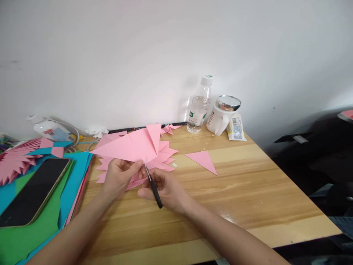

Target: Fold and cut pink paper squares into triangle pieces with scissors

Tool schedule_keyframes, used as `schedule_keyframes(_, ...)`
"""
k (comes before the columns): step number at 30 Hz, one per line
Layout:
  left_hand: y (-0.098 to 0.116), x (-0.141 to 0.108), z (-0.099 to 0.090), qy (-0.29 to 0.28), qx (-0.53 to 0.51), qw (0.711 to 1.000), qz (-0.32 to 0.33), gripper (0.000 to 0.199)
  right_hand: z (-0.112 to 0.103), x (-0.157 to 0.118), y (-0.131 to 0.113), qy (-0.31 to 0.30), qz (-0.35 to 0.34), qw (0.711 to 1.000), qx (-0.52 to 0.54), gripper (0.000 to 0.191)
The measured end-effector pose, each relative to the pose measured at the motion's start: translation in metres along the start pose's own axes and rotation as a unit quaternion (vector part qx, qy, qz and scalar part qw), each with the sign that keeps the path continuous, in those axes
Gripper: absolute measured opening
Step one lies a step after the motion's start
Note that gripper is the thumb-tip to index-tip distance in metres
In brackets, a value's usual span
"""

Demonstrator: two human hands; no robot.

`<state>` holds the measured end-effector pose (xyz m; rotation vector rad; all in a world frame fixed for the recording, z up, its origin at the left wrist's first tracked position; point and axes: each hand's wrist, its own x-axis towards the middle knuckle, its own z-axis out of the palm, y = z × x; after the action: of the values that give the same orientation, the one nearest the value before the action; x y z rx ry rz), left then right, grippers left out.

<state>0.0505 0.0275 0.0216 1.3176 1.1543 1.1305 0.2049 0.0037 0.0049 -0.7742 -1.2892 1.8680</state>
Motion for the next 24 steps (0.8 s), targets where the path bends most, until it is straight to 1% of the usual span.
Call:
schedule_keyframes(4, 0.0062, -0.0016, -0.0012, -0.009, 0.019, 1.000, 0.010, 0.020, 0.0022, -0.0005, 0.0018, 0.005, -0.010, 1.000, -0.007, 0.045)
schedule_keyframes(8, 0.0094, -0.0015, -0.0021, -0.019, 0.019, 0.999, 0.018, 0.022, 0.0032, -0.0005, 0.0026, 0.016, -0.017, 1.000, -0.012, 0.046)
schedule_keyframes(15, 0.0100, -0.0015, -0.0024, -0.019, 0.035, 0.999, 0.012, 0.025, 0.0031, 0.0013, 0.0060, 0.022, -0.017, 0.999, -0.024, 0.047)
schedule_keyframes(20, 0.0092, -0.0007, -0.0035, 0.000, 0.063, 0.998, 0.004, 0.026, 0.0060, 0.0043, 0.0047, 0.034, -0.016, 0.999, -0.019, 0.047)
schedule_keyframes(24, 0.0064, 0.0012, -0.0068, -0.008, 0.037, 0.999, 0.015, 0.026, 0.0097, 0.0065, -0.0014, 0.036, 0.002, 0.999, -0.023, 0.047)
